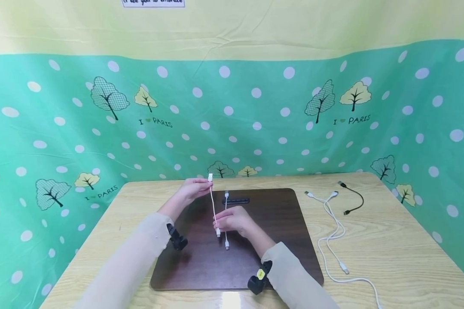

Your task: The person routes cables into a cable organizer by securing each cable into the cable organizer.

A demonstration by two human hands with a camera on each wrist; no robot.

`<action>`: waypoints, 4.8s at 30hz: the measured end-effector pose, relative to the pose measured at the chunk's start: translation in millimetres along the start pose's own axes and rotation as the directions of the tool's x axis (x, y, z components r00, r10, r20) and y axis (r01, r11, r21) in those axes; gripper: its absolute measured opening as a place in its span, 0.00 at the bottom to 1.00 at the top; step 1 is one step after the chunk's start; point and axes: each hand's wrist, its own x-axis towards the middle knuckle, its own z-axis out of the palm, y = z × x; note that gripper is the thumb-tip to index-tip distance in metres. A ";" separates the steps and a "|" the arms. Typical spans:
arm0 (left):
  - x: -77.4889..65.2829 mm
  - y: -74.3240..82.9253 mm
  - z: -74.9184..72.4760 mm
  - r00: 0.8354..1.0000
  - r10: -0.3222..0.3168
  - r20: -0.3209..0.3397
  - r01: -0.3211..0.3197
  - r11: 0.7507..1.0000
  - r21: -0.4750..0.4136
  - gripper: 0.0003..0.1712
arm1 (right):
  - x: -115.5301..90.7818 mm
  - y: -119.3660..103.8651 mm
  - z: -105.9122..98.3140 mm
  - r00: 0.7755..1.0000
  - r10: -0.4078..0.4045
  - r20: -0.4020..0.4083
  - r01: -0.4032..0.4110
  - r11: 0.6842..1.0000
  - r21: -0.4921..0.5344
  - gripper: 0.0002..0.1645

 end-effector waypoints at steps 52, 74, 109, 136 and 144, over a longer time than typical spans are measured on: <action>15.2 -14.2 46.1 0.996 -0.072 0.049 0.073 0.997 -0.028 0.17 | -23.1 11.4 -27.8 0.993 -0.003 -0.117 -0.001 0.999 -0.032 0.20; 22.0 -26.9 48.9 0.999 -0.034 0.033 0.033 0.999 0.030 0.17 | -25.1 18.1 -29.9 0.989 0.014 -0.144 -0.026 0.996 -0.083 0.18; 19.8 -32.6 52.4 0.970 0.235 -0.065 -0.172 0.849 0.499 0.13 | -29.8 18.6 -26.9 0.970 0.035 -0.240 -0.066 0.990 -0.123 0.15; 19.0 -37.6 64.1 0.945 0.328 -0.006 -0.267 0.779 0.568 0.13 | -30.8 16.6 -15.5 0.946 0.040 -0.322 -0.089 0.986 -0.140 0.12; 18.3 -37.8 63.4 0.942 0.335 -0.010 -0.272 0.782 0.561 0.15 | -31.4 15.5 -15.5 0.939 -0.017 -0.344 -0.055 0.978 -0.199 0.14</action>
